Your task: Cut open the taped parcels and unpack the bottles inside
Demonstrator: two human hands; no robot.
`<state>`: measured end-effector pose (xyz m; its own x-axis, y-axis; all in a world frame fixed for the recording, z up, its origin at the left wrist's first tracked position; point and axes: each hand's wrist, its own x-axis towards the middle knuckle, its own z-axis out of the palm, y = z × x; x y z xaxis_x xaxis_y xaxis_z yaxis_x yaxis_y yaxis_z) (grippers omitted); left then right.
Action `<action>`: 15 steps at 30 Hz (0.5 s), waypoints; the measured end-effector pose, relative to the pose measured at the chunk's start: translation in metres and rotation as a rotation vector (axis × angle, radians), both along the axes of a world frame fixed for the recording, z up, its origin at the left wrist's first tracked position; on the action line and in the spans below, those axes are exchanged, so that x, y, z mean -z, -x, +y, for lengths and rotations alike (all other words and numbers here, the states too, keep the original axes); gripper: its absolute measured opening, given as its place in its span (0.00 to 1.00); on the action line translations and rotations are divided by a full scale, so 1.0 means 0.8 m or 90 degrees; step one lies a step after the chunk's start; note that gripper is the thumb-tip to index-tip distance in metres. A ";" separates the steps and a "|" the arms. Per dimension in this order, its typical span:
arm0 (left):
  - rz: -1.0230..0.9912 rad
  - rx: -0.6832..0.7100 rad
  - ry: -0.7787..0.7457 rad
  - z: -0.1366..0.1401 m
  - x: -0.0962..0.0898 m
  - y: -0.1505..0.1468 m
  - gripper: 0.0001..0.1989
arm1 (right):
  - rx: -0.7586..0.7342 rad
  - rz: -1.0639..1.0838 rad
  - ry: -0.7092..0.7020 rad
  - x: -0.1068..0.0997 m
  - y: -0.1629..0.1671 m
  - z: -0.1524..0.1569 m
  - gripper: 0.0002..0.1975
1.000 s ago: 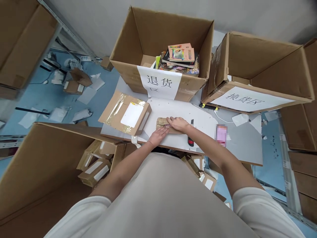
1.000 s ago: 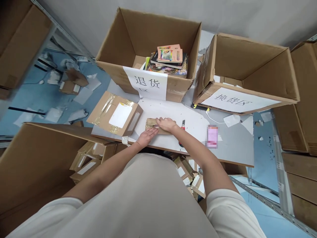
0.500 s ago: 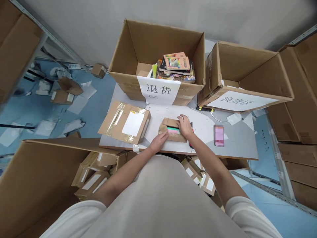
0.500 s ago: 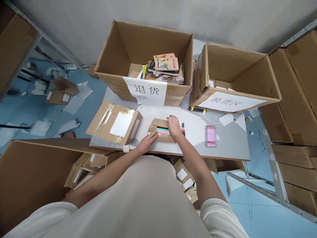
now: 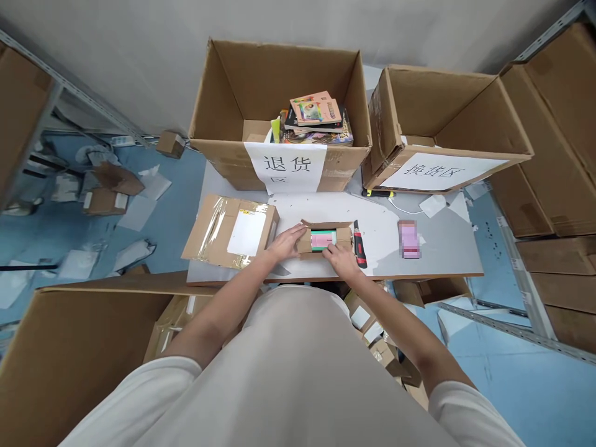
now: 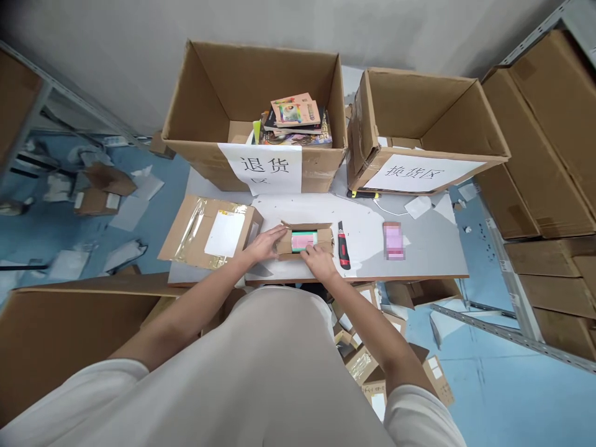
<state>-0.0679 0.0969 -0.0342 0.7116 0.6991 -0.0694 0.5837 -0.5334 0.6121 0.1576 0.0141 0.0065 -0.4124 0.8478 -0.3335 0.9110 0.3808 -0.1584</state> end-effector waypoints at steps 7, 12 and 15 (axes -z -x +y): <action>0.101 0.072 -0.019 0.001 -0.025 0.005 0.42 | -0.022 0.109 -0.094 0.035 -0.025 -0.070 0.30; 0.205 0.009 -0.097 -0.012 -0.067 -0.015 0.20 | -0.052 0.111 -0.010 0.001 -0.044 -0.002 0.25; 0.173 0.094 -0.114 -0.020 -0.074 -0.046 0.13 | -0.139 -0.015 0.031 -0.022 -0.039 0.043 0.16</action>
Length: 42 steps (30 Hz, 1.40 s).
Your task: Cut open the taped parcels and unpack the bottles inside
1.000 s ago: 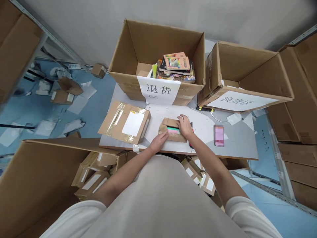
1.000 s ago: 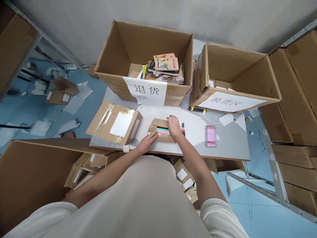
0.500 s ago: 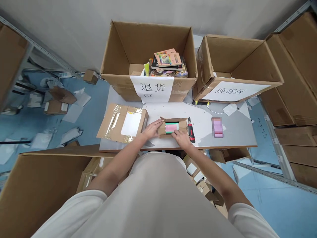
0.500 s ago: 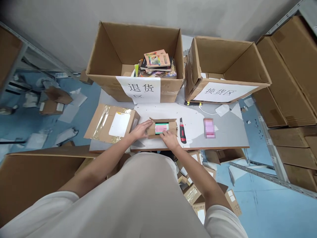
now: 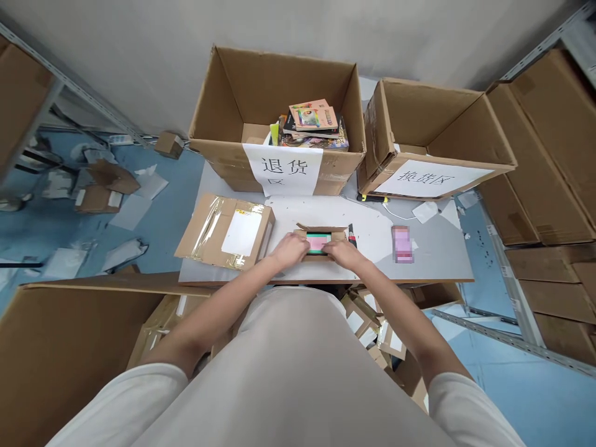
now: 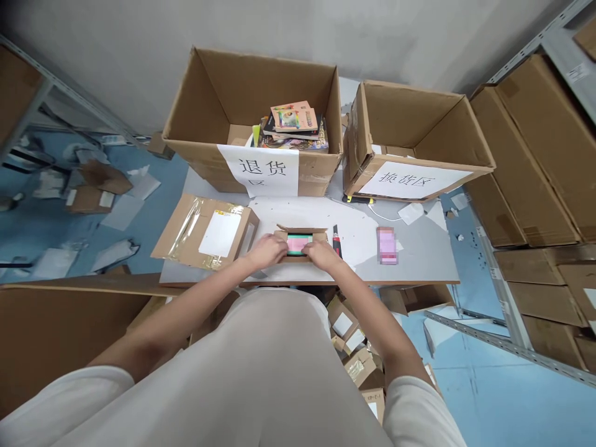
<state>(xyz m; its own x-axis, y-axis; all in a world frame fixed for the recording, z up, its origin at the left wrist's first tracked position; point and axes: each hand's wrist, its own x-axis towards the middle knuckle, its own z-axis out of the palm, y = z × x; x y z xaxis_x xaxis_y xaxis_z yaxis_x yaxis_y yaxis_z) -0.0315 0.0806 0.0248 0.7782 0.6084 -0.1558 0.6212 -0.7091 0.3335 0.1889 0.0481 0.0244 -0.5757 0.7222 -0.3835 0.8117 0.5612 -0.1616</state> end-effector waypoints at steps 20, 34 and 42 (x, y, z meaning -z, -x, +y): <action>0.136 -0.131 -0.080 -0.015 -0.001 0.013 0.53 | 0.101 0.007 -0.099 0.000 -0.063 -0.028 0.27; -0.026 -0.254 0.025 -0.021 0.045 0.034 0.62 | -0.074 0.052 -0.081 0.006 -0.066 -0.001 0.14; -0.076 -0.281 0.046 -0.020 0.058 0.037 0.62 | 0.065 0.161 -0.111 0.045 -0.091 -0.030 0.18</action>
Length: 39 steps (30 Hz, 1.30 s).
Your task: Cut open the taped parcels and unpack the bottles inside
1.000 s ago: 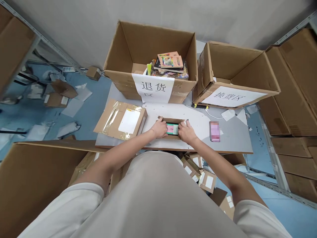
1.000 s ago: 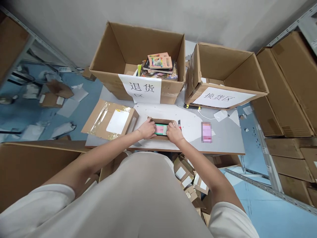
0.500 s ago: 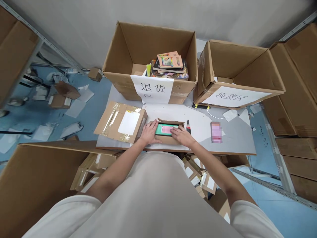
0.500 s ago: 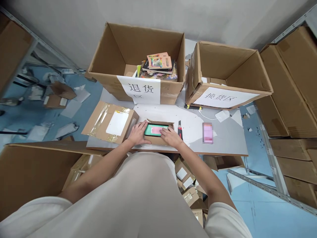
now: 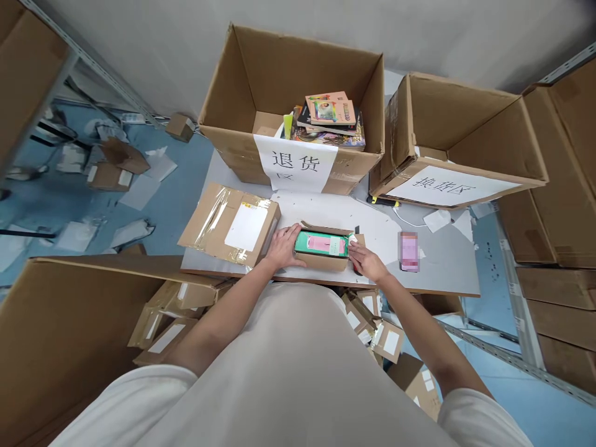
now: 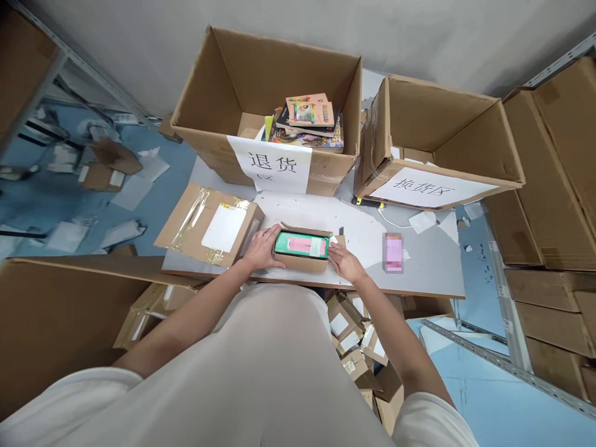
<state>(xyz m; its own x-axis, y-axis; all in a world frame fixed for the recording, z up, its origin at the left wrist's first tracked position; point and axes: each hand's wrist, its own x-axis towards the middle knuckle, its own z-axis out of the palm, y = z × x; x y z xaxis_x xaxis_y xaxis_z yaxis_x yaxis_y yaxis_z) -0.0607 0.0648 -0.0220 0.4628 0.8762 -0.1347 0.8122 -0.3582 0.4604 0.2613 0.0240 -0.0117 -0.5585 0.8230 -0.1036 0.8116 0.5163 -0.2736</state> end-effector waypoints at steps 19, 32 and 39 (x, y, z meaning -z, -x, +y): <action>-0.007 0.005 -0.031 0.012 -0.010 -0.009 0.54 | -0.119 -0.302 0.143 -0.031 0.105 0.081 0.28; -0.125 0.094 0.051 0.033 0.012 -0.002 0.59 | -0.158 -0.222 0.078 -0.049 0.142 0.071 0.14; -0.174 0.085 0.095 0.032 0.024 0.008 0.67 | -0.150 -0.200 0.123 -0.042 0.200 0.086 0.30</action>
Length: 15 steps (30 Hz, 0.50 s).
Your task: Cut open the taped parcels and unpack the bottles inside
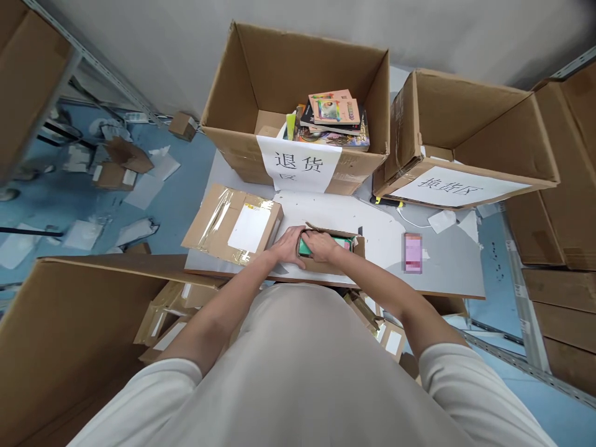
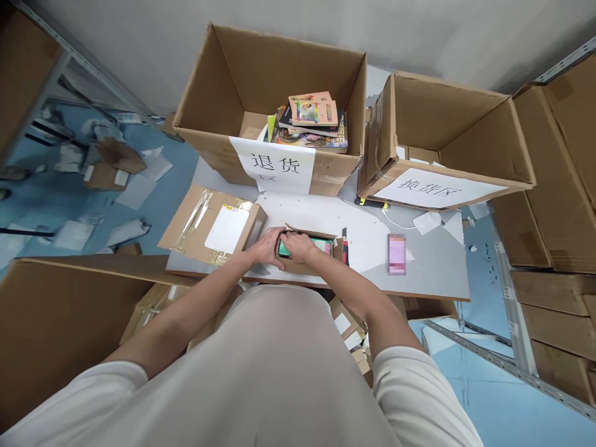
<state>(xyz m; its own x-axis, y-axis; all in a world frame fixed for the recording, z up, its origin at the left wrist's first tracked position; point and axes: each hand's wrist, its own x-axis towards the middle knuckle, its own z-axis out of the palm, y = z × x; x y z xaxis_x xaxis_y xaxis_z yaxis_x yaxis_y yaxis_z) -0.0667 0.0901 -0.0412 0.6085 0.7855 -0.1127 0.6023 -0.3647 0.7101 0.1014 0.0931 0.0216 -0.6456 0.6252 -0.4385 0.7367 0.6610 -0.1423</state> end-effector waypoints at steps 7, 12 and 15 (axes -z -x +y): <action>-0.166 -0.373 0.221 -0.025 -0.005 0.009 0.58 | -0.012 0.037 0.020 0.007 -0.014 0.005 0.21; -0.298 -0.503 0.479 -0.029 -0.007 -0.005 0.28 | -0.005 0.085 0.036 0.012 -0.026 0.010 0.20; -0.299 -0.536 0.479 -0.025 -0.013 -0.012 0.24 | 0.006 0.116 0.021 0.009 -0.037 0.010 0.17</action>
